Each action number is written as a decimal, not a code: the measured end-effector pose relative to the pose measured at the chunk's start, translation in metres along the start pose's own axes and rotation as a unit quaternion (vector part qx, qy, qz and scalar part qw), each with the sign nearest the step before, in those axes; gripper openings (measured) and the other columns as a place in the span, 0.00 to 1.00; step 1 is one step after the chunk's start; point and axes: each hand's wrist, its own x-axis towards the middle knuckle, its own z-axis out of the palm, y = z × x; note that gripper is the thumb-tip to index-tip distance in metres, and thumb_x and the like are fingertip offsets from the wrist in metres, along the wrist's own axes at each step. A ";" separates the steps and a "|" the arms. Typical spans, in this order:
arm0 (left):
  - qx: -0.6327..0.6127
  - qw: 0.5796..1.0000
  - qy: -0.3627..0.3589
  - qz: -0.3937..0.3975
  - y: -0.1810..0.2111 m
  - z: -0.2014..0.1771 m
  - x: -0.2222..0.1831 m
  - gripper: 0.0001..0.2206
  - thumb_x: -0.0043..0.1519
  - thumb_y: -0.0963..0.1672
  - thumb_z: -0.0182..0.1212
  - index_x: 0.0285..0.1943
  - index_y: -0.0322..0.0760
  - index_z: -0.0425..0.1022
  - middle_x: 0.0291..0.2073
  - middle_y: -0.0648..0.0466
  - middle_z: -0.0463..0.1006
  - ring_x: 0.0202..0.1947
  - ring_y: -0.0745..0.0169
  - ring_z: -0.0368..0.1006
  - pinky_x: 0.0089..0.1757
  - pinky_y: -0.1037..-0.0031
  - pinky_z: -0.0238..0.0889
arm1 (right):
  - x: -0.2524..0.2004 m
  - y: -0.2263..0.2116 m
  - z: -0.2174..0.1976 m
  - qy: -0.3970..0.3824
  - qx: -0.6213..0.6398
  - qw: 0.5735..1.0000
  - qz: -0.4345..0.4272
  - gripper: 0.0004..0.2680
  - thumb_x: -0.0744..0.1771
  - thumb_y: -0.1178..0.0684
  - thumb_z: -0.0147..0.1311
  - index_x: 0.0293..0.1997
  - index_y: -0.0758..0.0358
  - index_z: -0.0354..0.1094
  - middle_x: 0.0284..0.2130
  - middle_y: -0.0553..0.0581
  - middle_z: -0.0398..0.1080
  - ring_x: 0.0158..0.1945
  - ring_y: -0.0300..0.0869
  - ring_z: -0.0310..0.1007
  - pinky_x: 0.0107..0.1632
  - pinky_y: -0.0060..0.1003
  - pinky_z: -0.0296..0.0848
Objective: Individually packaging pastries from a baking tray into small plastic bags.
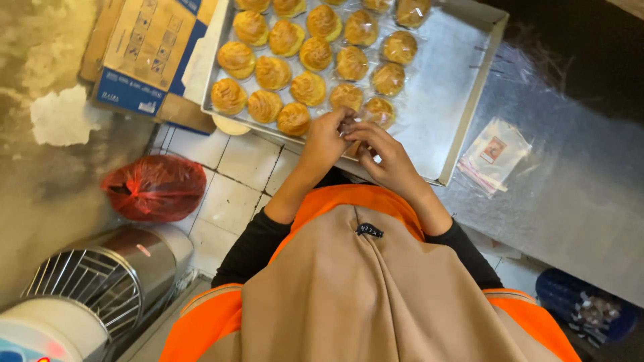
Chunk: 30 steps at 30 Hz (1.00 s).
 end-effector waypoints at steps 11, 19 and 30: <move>-0.326 0.944 -0.020 -0.055 0.007 -0.060 -0.004 0.22 0.64 0.35 0.48 0.68 0.37 0.73 0.56 0.46 0.79 0.55 0.61 0.72 0.60 0.66 0.63 | 0.055 -0.005 0.022 -0.113 -0.422 0.899 0.027 0.11 0.65 0.57 0.57 0.51 0.59 0.67 0.44 0.58 0.69 0.34 0.59 0.78 0.31 0.54 0.78; -0.036 0.996 0.083 0.027 0.033 -0.093 0.003 0.20 0.63 0.35 0.53 0.66 0.34 0.73 0.49 0.34 0.81 0.48 0.30 0.77 0.48 0.49 0.70 | 0.066 0.010 0.031 -0.169 -0.460 0.871 -0.030 0.11 0.63 0.51 0.58 0.49 0.52 0.68 0.47 0.51 0.71 0.33 0.51 0.80 0.31 0.45 0.79; 0.017 0.958 0.200 0.205 0.021 -0.093 -0.009 0.19 0.67 0.51 0.61 0.63 0.42 0.73 0.65 0.52 0.73 0.70 0.52 0.64 0.65 0.59 0.57 | 0.085 -0.046 0.052 -0.118 -0.361 0.921 0.085 0.22 0.67 0.54 0.53 0.69 0.67 0.50 0.51 0.77 0.72 0.50 0.73 0.74 0.50 0.66 0.72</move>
